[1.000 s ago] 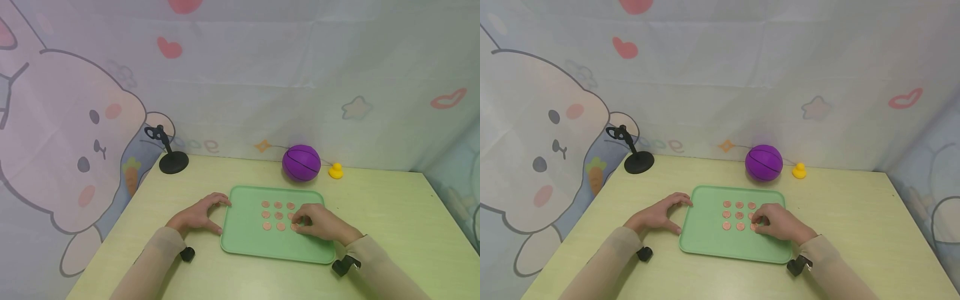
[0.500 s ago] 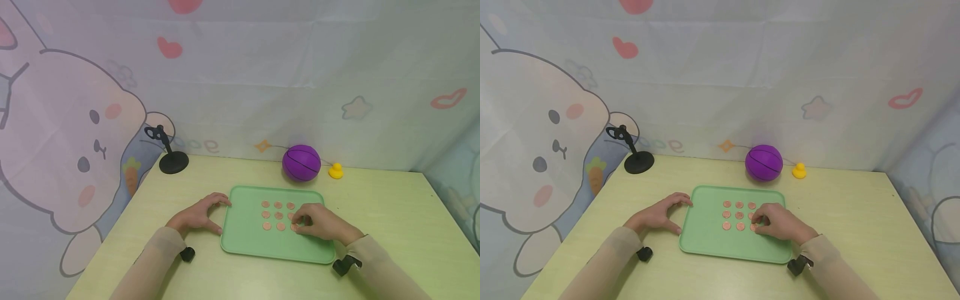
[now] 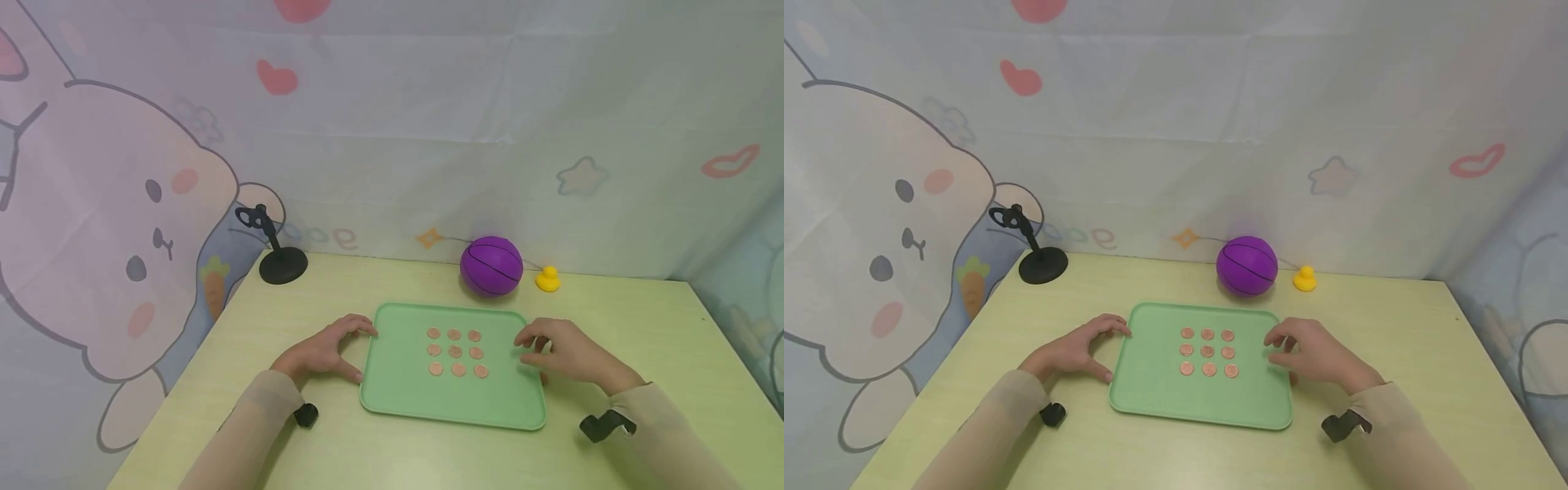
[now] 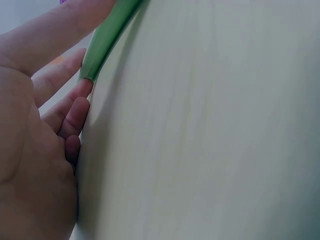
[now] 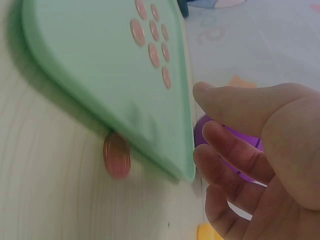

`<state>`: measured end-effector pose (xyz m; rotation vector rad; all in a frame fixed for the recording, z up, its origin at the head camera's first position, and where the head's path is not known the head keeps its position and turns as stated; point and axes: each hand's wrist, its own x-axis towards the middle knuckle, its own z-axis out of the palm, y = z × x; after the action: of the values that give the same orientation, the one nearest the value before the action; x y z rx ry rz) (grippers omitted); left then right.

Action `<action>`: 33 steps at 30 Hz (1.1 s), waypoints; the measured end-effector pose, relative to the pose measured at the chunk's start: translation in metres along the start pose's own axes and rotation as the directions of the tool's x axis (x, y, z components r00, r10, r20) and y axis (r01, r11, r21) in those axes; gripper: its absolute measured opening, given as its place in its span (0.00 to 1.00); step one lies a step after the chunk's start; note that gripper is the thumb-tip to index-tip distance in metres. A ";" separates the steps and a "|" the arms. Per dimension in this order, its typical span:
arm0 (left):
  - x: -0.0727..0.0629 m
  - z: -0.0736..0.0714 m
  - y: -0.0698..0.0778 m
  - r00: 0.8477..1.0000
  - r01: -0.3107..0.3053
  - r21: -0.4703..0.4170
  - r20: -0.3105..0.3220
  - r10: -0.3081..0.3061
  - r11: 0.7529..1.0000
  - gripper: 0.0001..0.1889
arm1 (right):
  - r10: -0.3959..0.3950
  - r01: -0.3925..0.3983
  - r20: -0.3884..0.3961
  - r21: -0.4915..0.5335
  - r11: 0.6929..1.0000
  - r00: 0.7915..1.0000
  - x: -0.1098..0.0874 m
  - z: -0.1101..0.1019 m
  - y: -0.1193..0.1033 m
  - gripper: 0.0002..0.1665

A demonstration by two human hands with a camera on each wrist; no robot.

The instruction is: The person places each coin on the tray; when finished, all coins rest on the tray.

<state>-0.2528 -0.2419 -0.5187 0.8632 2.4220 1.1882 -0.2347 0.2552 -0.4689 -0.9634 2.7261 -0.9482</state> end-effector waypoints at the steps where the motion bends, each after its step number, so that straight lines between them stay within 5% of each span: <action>1: 0.000 0.000 0.000 1.000 0.003 -0.004 0.001 -0.003 1.000 0.42 | 0.008 -0.008 -0.003 0.000 1.000 1.000 -0.003 -0.002 0.003 0.13; 15: 0.000 -0.001 0.003 1.000 0.004 -0.017 0.006 -0.004 1.000 0.42 | 0.049 -0.049 0.023 -0.011 0.999 0.998 -0.036 -0.004 0.029 0.12; 33: 0.000 0.000 0.004 1.000 0.008 -0.028 0.001 -0.008 1.000 0.42 | 0.049 -0.052 0.072 0.047 0.998 0.996 -0.044 0.004 0.037 0.22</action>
<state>-0.2512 -0.2401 -0.5152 0.8444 2.4005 1.2157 -0.2183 0.3017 -0.4989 -0.8976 2.6431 -0.9493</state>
